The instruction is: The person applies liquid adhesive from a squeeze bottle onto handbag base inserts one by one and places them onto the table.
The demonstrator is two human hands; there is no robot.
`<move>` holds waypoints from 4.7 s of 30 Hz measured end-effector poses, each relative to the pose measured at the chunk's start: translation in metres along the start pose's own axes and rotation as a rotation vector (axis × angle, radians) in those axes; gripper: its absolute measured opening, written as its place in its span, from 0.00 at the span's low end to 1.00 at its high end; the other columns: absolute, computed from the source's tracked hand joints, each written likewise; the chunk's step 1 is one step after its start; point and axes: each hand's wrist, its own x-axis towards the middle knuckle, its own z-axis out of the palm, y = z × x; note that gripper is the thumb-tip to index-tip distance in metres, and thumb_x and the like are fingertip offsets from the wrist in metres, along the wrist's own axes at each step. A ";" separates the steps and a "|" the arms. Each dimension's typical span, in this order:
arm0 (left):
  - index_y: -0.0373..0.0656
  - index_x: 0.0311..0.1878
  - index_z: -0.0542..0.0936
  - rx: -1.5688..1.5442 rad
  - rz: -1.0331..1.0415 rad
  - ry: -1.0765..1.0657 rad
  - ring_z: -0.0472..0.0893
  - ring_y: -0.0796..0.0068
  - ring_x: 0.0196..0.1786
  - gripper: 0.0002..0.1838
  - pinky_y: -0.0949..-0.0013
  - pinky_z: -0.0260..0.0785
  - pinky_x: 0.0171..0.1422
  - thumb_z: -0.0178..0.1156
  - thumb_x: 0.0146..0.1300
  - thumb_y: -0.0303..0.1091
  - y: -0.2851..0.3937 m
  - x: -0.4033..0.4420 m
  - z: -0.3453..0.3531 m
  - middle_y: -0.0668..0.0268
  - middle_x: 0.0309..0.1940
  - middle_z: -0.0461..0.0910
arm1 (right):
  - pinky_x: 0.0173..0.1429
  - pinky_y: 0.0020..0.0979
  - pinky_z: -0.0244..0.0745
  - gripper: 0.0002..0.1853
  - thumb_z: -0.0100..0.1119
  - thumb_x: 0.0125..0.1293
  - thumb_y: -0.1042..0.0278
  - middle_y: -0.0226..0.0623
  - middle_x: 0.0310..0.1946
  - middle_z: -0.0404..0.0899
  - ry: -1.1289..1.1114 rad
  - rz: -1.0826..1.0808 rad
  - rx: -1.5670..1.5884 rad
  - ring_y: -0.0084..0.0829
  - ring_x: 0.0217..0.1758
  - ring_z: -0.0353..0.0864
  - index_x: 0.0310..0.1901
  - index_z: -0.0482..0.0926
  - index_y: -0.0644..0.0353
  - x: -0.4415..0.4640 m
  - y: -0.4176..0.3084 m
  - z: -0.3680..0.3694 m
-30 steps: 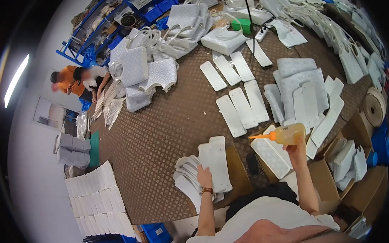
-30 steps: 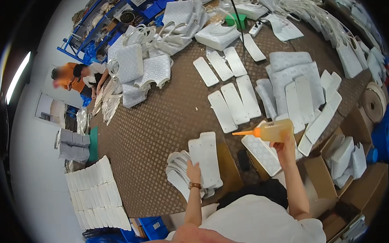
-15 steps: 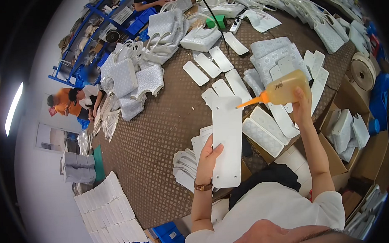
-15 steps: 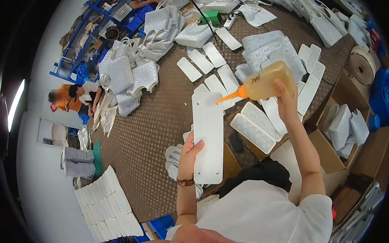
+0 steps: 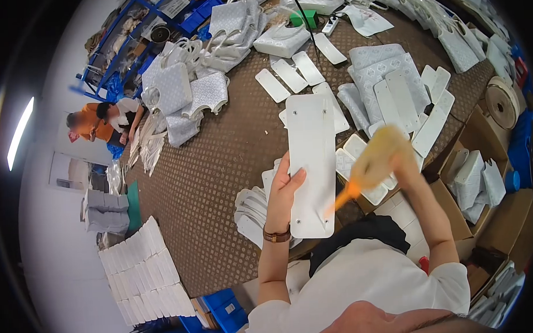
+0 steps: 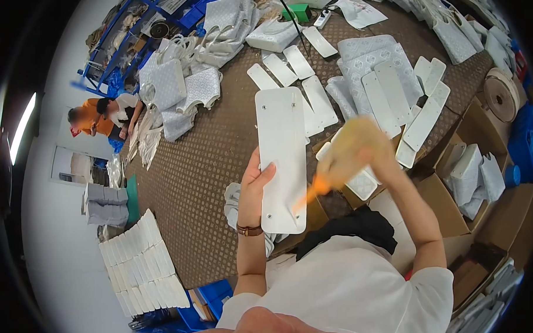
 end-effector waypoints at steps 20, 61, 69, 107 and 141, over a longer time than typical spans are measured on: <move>0.39 0.69 0.61 -0.105 -0.066 0.039 0.70 0.79 0.62 0.23 0.74 0.63 0.64 0.44 0.74 0.37 -0.002 -0.001 0.000 0.67 0.62 0.69 | 0.43 0.29 0.72 0.31 0.62 0.59 0.45 0.33 0.45 0.75 0.270 -0.038 0.222 0.25 0.45 0.75 0.55 0.69 0.61 0.064 -0.037 0.004; 0.38 0.57 0.68 1.530 0.033 0.708 0.72 0.54 0.46 0.34 0.58 0.66 0.53 0.67 0.52 0.47 -0.215 0.047 -0.248 0.55 0.41 0.73 | 0.22 0.19 0.68 0.22 0.59 0.61 0.43 0.27 0.33 0.79 0.621 0.730 0.512 0.19 0.20 0.72 0.47 0.74 0.51 0.056 0.139 0.002; 0.36 0.51 0.68 1.338 -0.171 0.737 0.76 0.46 0.47 0.33 0.55 0.68 0.49 0.70 0.49 0.47 -0.267 -0.009 -0.276 0.49 0.43 0.76 | 0.21 0.17 0.70 0.22 0.59 0.62 0.44 0.30 0.35 0.80 0.325 0.766 0.605 0.19 0.21 0.74 0.47 0.75 0.53 0.058 0.107 0.058; 0.43 0.67 0.62 0.022 0.027 0.171 0.77 0.80 0.51 0.22 0.74 0.71 0.54 0.47 0.71 0.30 0.003 -0.014 -0.022 0.64 0.53 0.76 | 0.37 0.25 0.75 0.30 0.61 0.60 0.44 0.38 0.45 0.76 0.114 0.028 0.238 0.24 0.43 0.78 0.52 0.71 0.63 0.062 -0.020 0.016; 0.39 0.65 0.65 -0.306 -0.127 0.448 0.76 0.74 0.55 0.19 0.69 0.71 0.58 0.44 0.73 0.31 -0.128 0.031 -0.204 0.65 0.57 0.74 | 0.27 0.20 0.75 0.24 0.57 0.64 0.48 0.40 0.45 0.79 0.324 0.470 0.488 0.28 0.39 0.82 0.55 0.70 0.57 0.010 0.047 -0.007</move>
